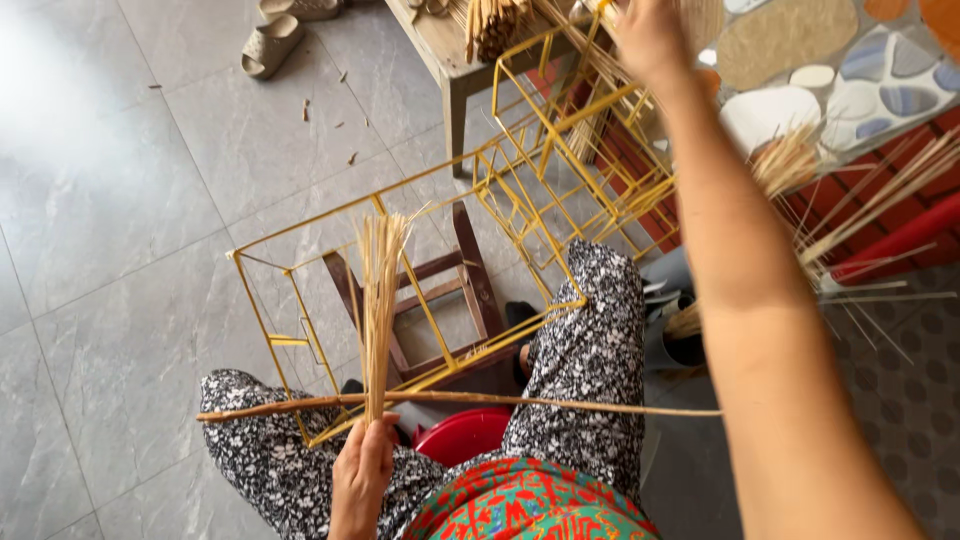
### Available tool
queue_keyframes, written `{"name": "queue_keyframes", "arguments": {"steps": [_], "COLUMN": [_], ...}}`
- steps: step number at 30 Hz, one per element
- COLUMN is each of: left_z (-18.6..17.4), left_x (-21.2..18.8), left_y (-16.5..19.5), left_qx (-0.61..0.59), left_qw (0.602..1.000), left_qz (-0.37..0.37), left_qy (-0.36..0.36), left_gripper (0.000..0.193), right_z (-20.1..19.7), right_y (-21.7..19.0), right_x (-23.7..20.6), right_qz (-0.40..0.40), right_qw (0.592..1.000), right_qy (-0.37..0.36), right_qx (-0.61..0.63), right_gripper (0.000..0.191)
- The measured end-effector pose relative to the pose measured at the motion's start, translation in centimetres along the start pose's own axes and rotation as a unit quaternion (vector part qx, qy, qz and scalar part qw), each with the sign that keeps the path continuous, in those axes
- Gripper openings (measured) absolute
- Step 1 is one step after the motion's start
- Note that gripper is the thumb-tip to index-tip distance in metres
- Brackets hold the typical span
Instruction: The person sits on a red stool and weaves thin bamboo strips into a yellow metal frame. They repeatedly pull strips from a nearby container, align them, and interlace them through the frame's openings to build up a woven structure.
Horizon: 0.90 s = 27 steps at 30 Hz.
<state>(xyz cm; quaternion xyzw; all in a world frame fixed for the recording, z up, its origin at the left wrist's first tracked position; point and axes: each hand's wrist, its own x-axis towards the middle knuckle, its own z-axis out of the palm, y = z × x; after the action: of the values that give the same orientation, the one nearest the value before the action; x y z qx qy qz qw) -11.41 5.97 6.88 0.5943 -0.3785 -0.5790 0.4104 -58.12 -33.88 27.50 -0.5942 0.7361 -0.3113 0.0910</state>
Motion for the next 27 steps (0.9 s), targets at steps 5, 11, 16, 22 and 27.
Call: {"name": "queue_keyframes", "arguments": {"steps": [5, 11, 16, 22, 27], "left_z": [-2.0, -1.7, -1.7, -2.9, 2.5], "left_x": [0.3, 0.4, 1.0, 1.9, 1.0], "left_y": [-1.1, -0.8, 4.6, 19.6, 32.4], "left_qx": [-0.063, -0.018, 0.025, 0.014, -0.114], "left_qw": [0.997, 0.999, 0.998, 0.998, 0.972], "left_qz": [-0.043, -0.042, -0.062, 0.054, 0.203], "left_qy": [-0.02, -0.021, 0.003, 0.031, -0.021], "left_gripper": [0.045, 0.042, 0.038, 0.039, 0.03], "right_z": [8.0, 10.3, 8.0, 4.0, 4.7], "right_y": [3.2, 4.9, 4.3, -1.7, -9.1], "right_x": [-1.5, -2.8, -3.4, -14.0, -34.5], "right_qz": [0.051, 0.118, 0.1, -0.113, -0.288], "right_qw": [0.993, 0.981, 0.98, 0.978, 0.823], "right_qy": [-0.025, -0.058, -0.088, -0.067, -0.345], "right_qx": [-0.101, -0.144, -0.147, 0.164, 0.347], "right_gripper": [0.062, 0.064, 0.067, 0.042, 0.061]}}
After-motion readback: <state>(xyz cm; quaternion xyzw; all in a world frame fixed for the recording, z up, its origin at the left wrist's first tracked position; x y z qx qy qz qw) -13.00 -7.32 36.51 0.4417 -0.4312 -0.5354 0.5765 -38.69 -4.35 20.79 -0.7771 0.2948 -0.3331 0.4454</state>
